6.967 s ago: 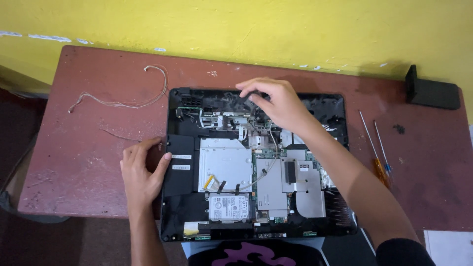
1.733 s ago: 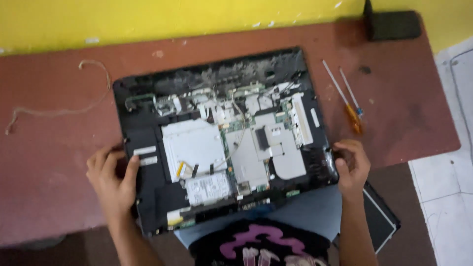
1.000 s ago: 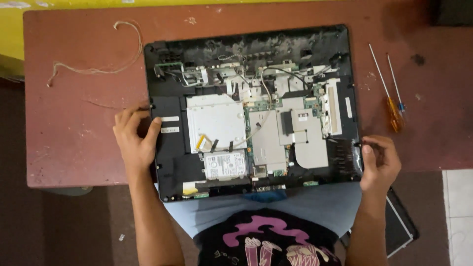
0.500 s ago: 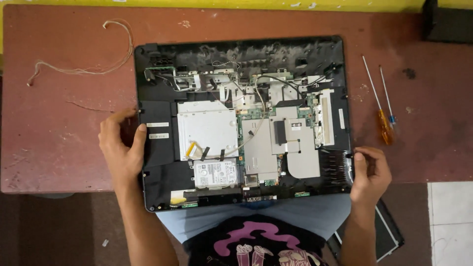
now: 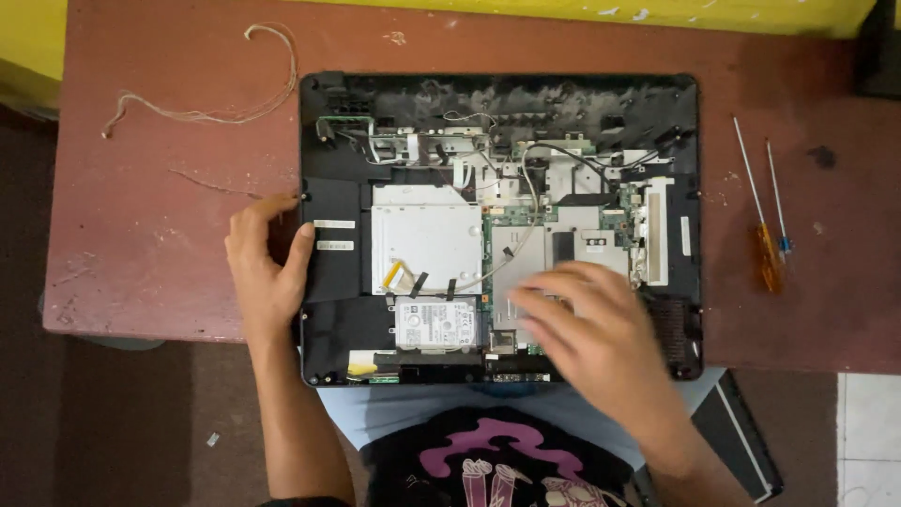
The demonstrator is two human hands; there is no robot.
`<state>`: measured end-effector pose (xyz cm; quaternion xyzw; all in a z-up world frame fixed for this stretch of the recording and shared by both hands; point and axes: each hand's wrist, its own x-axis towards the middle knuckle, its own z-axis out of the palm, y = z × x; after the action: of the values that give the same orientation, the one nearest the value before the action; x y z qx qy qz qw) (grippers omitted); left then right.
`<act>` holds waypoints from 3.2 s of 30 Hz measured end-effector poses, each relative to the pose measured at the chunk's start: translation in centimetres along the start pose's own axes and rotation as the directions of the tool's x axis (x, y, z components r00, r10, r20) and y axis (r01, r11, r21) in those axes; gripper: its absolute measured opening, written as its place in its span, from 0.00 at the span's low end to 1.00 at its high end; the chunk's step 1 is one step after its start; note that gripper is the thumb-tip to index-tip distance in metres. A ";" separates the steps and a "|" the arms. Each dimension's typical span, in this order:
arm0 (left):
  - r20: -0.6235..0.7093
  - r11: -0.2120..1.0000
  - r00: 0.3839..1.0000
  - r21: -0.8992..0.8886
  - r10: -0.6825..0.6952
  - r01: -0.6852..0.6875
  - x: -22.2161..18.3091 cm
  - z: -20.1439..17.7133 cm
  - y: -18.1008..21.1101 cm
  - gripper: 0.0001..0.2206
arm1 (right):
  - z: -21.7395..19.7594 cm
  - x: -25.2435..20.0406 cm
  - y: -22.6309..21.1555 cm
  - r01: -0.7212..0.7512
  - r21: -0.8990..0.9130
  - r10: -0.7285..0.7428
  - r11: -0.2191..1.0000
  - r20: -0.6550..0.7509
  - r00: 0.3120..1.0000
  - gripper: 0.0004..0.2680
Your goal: Disassembling a laptop by disconnecting internal wiring and using a screwdriver to remove internal components.
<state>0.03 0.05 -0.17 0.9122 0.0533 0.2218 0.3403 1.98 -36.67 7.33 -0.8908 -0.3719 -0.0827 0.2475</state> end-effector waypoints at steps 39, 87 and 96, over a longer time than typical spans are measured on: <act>0.068 0.999 0.997 0.008 -0.040 0.039 0.8 -0.5 -0.1 0.16 | 7.2 20.6 5.2 0.004 0.152 -0.023 0.988 0.127 0.992 0.03; 0.135 0.996 0.988 0.039 -0.081 0.076 -0.6 0.4 -1.9 0.30 | 1.6 -11.9 2.1 -0.740 0.425 0.853 0.521 -0.282 0.439 0.25; 0.113 0.993 0.990 -0.082 -0.080 0.089 -0.9 0.6 -2.2 0.29 | 1.1 -11.5 2.8 -0.724 0.420 0.837 0.547 -0.295 0.462 0.22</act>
<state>-0.37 1.17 -2.29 0.9043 0.0636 0.1588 0.3911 -4.26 -44.93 1.48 -0.8767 0.1449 -0.1242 0.4415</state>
